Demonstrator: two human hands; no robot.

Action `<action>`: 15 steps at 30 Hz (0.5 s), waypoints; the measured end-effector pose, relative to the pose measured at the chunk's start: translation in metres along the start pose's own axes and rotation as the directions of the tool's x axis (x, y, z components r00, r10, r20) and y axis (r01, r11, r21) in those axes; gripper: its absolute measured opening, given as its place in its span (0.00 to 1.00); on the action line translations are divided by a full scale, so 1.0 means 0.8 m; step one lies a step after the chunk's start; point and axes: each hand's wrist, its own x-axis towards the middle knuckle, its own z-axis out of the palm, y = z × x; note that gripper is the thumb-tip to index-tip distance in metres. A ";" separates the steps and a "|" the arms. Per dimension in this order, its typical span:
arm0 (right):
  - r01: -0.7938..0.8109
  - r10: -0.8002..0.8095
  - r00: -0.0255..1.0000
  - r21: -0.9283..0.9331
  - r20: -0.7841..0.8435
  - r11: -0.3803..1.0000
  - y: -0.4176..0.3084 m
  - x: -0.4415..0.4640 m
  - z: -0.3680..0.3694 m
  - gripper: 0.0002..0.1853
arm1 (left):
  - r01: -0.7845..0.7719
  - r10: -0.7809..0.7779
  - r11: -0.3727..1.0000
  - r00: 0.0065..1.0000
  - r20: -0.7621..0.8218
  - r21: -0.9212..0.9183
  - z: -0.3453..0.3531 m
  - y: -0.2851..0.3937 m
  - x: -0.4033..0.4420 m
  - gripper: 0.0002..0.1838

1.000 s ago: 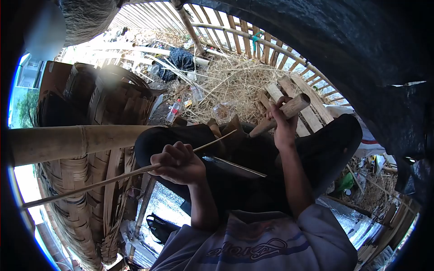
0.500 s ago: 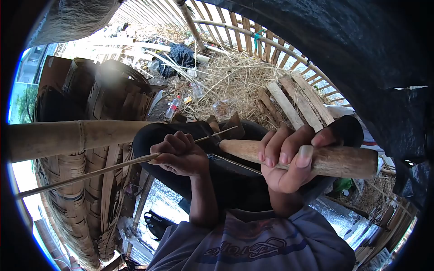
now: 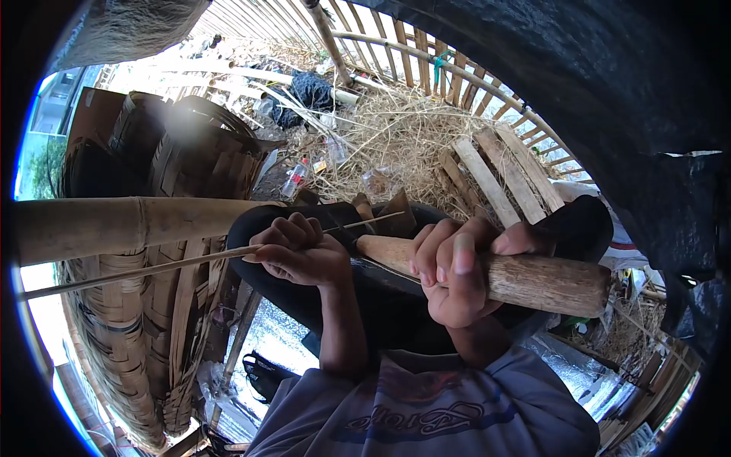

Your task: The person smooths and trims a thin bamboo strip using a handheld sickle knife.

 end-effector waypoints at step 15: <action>-0.099 0.099 0.995 -0.302 -0.014 0.948 0.054 -0.042 -0.069 0.16 | 0.002 -0.002 1.000 1.000 -0.001 -0.010 -0.004 -0.002 -0.002 0.28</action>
